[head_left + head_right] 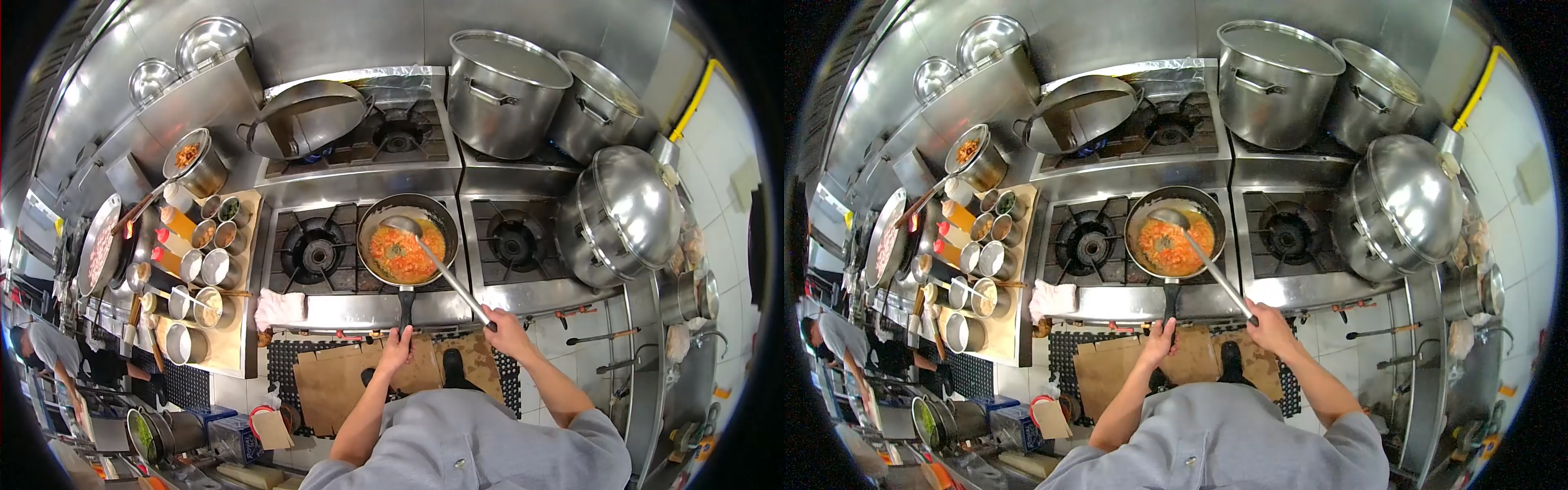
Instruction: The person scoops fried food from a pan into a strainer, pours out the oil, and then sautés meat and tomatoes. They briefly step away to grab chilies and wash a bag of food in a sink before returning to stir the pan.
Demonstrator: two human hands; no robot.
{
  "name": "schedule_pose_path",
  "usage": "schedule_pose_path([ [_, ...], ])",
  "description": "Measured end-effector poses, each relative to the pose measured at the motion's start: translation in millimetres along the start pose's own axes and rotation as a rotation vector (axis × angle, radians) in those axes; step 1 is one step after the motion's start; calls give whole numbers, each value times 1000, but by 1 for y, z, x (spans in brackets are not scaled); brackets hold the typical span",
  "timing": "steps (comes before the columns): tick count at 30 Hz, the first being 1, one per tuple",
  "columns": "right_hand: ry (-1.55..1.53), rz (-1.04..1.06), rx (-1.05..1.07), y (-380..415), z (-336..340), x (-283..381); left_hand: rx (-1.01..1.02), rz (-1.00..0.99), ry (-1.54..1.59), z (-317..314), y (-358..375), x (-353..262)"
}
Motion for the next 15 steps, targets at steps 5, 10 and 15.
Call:
schedule_pose_path([
  [5, 157, -96, -56, 4, 0, -32, -42, -11, 4, 1, 8, -8],
  [10, -120, -85, -48, 40, 5, -7, -28, -13, 15, -1, 5, -5],
  [15, 34, -86, -99, 33, 8, -22, -26, -27, 24, -1, 4, -4],
])
Point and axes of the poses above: each hand's wrist, its own y-axis away from the middle knuckle, its own z-axis out of the back of the hand, x = y × z, the point moved 9 cm from there along -y, towards the middle knuckle, and after that the axes turned 3 degrees about z, right-handed, at the moved point
